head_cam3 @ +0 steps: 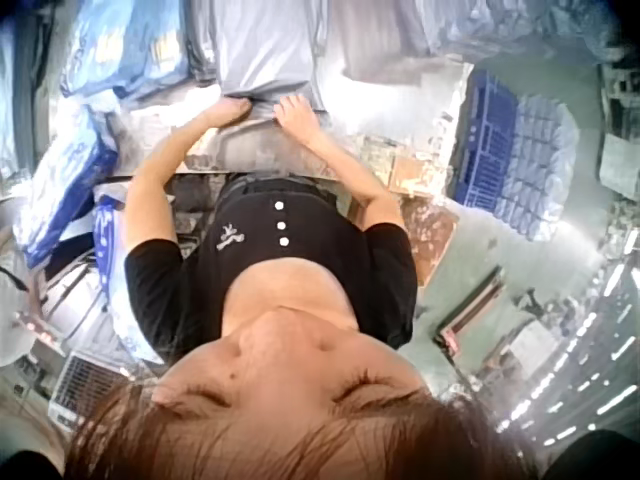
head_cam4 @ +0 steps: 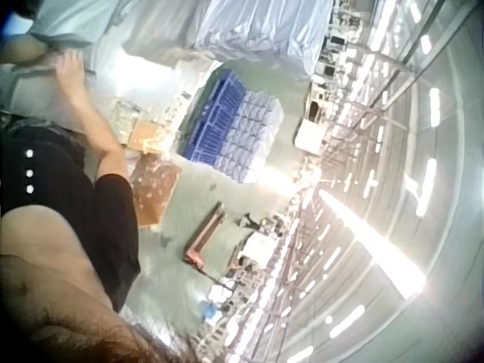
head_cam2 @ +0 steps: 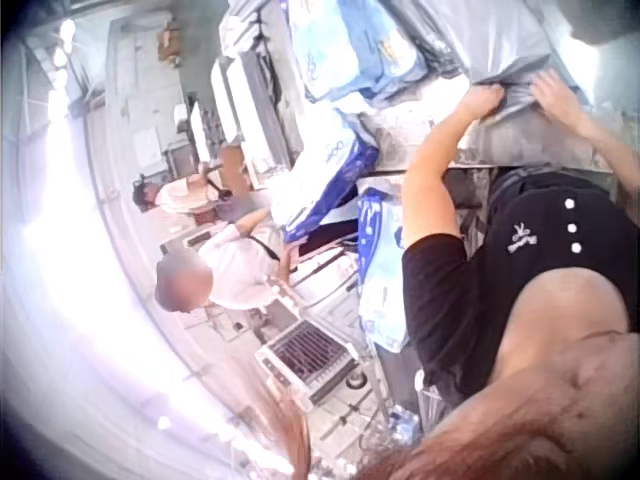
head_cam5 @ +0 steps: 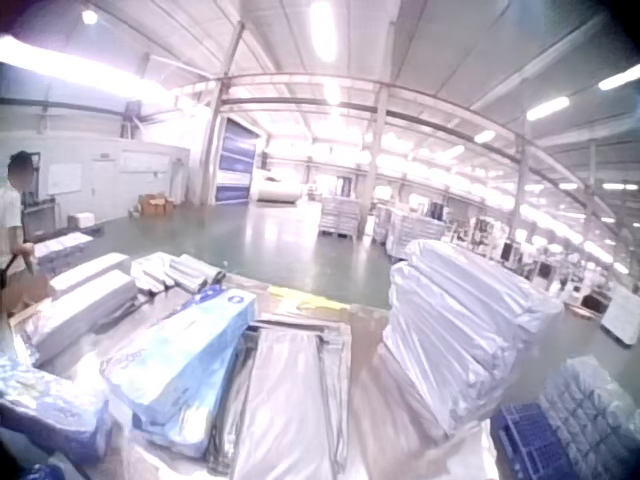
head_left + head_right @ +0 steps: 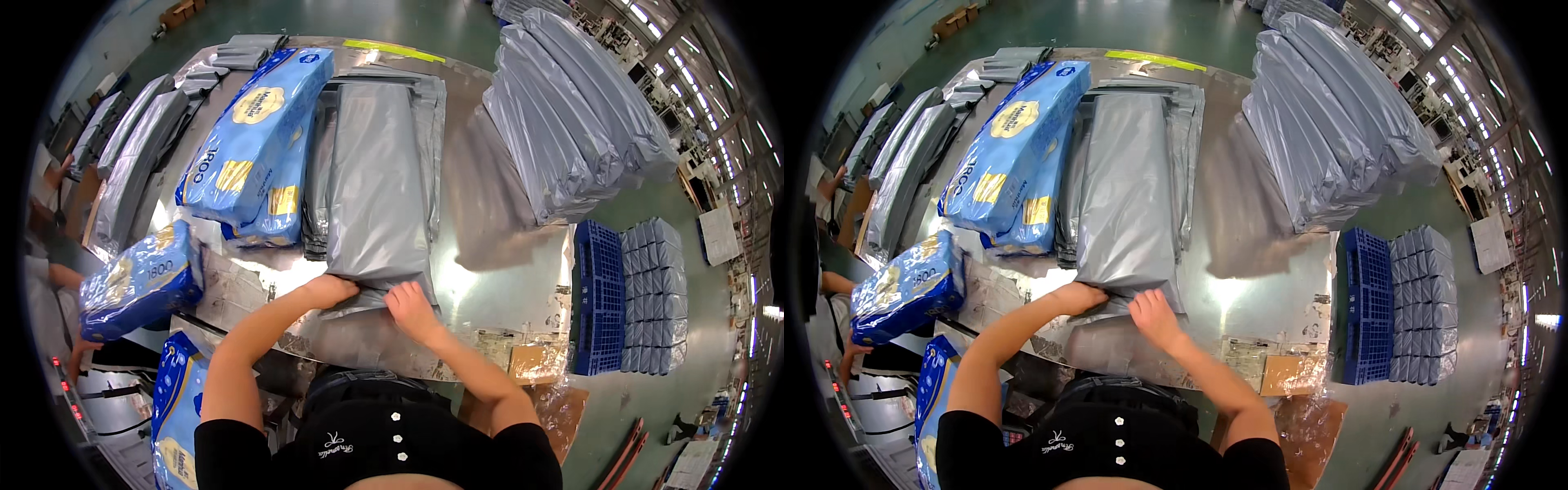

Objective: The person repeatedly places blue packaged items into gray plastic bags on a metal table, then folds and stacks the sealed bags. A coworker is visible in the background handling similar items.

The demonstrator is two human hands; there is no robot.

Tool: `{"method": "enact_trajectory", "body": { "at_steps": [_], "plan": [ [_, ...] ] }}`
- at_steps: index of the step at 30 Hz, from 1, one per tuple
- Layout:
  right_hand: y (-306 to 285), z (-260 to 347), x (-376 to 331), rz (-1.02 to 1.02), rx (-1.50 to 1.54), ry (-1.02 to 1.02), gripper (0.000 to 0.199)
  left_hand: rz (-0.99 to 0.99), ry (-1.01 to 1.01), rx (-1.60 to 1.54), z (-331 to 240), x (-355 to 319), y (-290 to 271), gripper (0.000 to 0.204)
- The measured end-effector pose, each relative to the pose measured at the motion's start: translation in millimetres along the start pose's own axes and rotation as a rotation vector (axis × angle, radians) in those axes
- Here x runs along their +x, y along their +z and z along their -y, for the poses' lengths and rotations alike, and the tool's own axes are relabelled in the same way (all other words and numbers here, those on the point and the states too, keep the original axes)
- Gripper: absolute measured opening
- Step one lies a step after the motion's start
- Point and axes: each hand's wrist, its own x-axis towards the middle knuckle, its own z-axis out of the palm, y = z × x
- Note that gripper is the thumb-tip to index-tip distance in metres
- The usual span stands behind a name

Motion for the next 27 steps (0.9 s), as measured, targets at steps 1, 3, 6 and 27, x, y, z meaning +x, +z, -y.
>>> {"method": "enact_trajectory", "body": {
  "at_steps": [1,3,6,27],
  "plan": [
    [-9,-11,14,-0.01,0.062,-0.004,0.007,-0.035,-0.089,-0.218,2,-4,-8,0.024],
    [-15,-43,31,-0.04,0.19,0.012,0.01,0.065,-0.404,-0.851,-9,-5,-73,0.03],
    [3,-72,54,0.082,0.319,0.121,0.021,-0.286,-0.315,-1.091,11,-36,-43,0.03],
    [54,-123,-15,-0.345,0.85,0.857,0.015,-1.016,-0.838,-0.766,11,-12,33,0.009]
  ]
}}
